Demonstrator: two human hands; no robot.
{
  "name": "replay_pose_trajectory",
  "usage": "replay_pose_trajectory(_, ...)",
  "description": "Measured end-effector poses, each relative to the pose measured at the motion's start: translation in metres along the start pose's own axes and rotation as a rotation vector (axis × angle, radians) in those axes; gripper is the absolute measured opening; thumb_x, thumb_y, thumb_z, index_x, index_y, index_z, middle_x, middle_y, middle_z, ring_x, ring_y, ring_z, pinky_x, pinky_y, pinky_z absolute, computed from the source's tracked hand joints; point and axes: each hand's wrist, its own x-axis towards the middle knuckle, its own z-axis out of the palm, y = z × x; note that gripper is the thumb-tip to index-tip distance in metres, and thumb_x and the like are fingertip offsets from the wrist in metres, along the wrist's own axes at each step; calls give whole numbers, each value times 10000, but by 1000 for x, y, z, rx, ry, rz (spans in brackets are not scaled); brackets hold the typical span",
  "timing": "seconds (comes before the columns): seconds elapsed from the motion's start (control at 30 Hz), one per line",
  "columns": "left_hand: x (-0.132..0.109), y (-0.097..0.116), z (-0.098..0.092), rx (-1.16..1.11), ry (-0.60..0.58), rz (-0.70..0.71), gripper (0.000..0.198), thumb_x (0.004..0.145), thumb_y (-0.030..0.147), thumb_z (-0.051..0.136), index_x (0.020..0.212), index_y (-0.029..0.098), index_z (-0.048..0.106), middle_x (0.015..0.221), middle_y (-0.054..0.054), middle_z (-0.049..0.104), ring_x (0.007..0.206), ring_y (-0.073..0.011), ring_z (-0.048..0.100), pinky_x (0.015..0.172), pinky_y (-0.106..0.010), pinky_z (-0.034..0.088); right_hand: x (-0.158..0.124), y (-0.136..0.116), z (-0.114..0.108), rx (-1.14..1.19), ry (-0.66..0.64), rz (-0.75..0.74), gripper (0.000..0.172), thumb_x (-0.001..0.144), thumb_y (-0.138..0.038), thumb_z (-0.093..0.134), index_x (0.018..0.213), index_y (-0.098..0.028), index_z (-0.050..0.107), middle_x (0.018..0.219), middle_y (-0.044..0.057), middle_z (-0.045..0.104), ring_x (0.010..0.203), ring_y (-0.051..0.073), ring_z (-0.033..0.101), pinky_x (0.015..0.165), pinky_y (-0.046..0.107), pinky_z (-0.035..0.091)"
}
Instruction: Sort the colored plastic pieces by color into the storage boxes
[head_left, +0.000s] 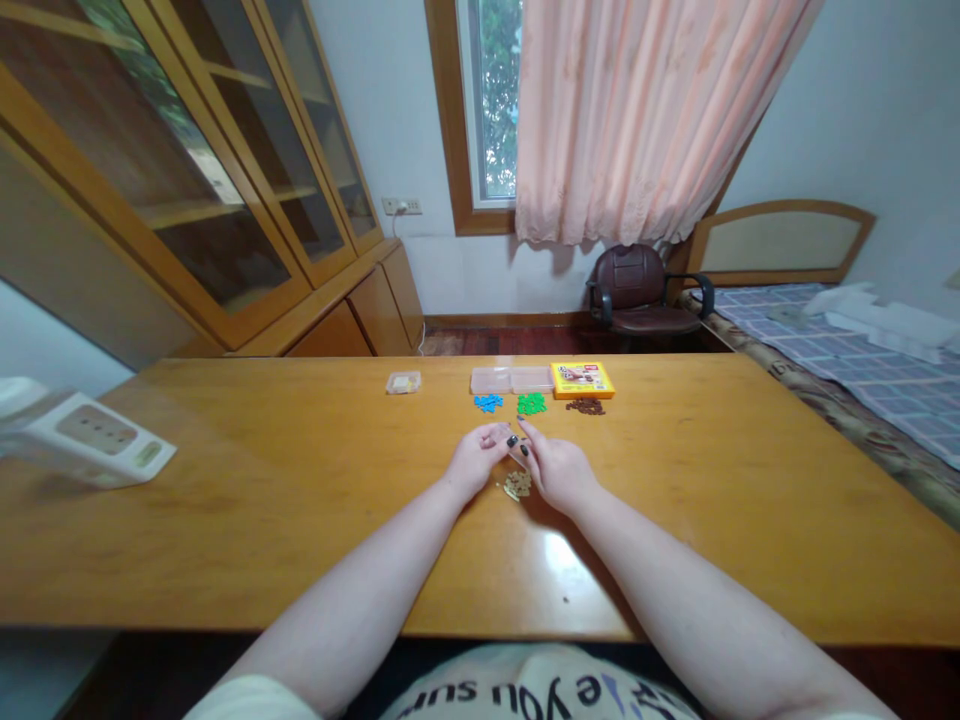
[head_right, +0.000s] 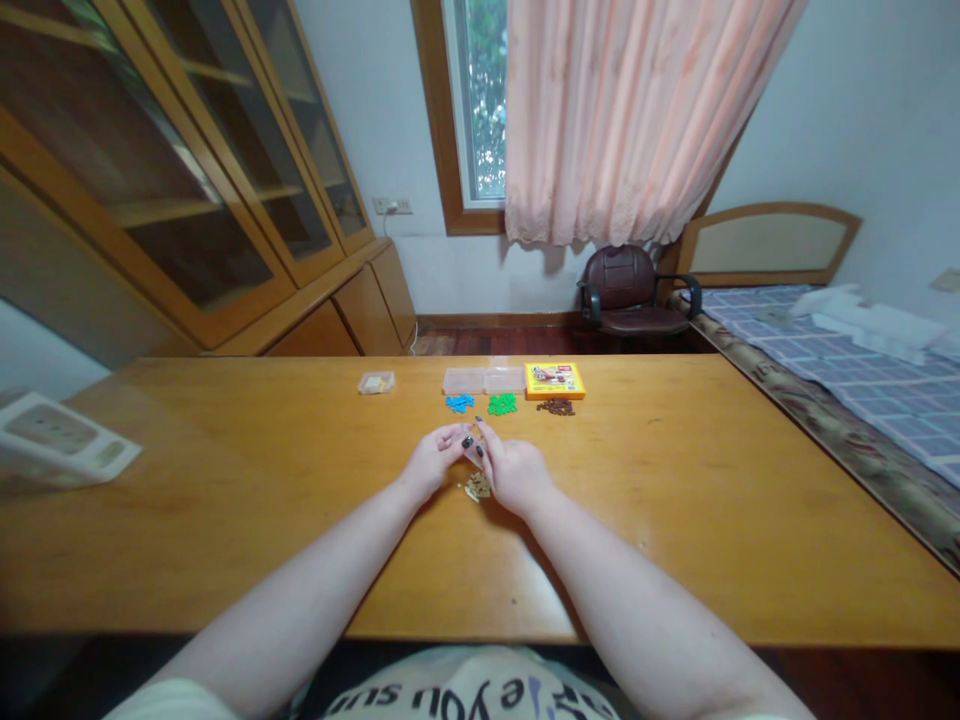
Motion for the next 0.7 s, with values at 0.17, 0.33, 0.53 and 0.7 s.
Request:
replay_pose_trajectory(0.17, -4, 6, 3, 38, -51, -3, 587, 588, 472, 781, 1022, 105, 635, 1027, -137, 683, 950, -249, 636, 914, -386, 453, 1, 5, 2, 28, 22, 122, 449, 931, -272, 329, 1334, -119, 455, 892, 132, 707, 719, 222, 656, 683, 319, 498)
replay_pose_trajectory(0.33, -6, 7, 3, 57, -130, 81, 639, 644, 477, 752, 1141, 117, 575, 1150, -154, 631, 1084, -274, 580, 991, -410, 407, 0, 15, 0, 171, 138, 204, 426, 929, -282, 333, 1304, -136, 476, 976, 118, 703, 826, 222, 667, 742, 325, 508)
replay_pose_trajectory(0.53, -1, 1, -10, 111, -228, 100, 766, 697, 513, 706, 1334, 190, 429, 1304, -158, 509, 1170, -277, 520, 1029, -440, 373, 5, 26, 2, 575, 235, 360, 354, 899, -382, 400, 1115, -182, 597, 878, 76, 722, 776, 194, 682, 710, 308, 528)
replay_pose_trajectory(0.7, 0, 10, -23, 478, -277, 390, 408, 803, 422, 626, 1165, 237, 608, 1328, -111, 471, 1240, -262, 445, 1070, -450, 327, 14, 38, 7, 1017, 342, 626, 416, 811, -517, 495, 935, -140, 622, 658, 73, 698, 555, 181, 647, 546, 282, 520)
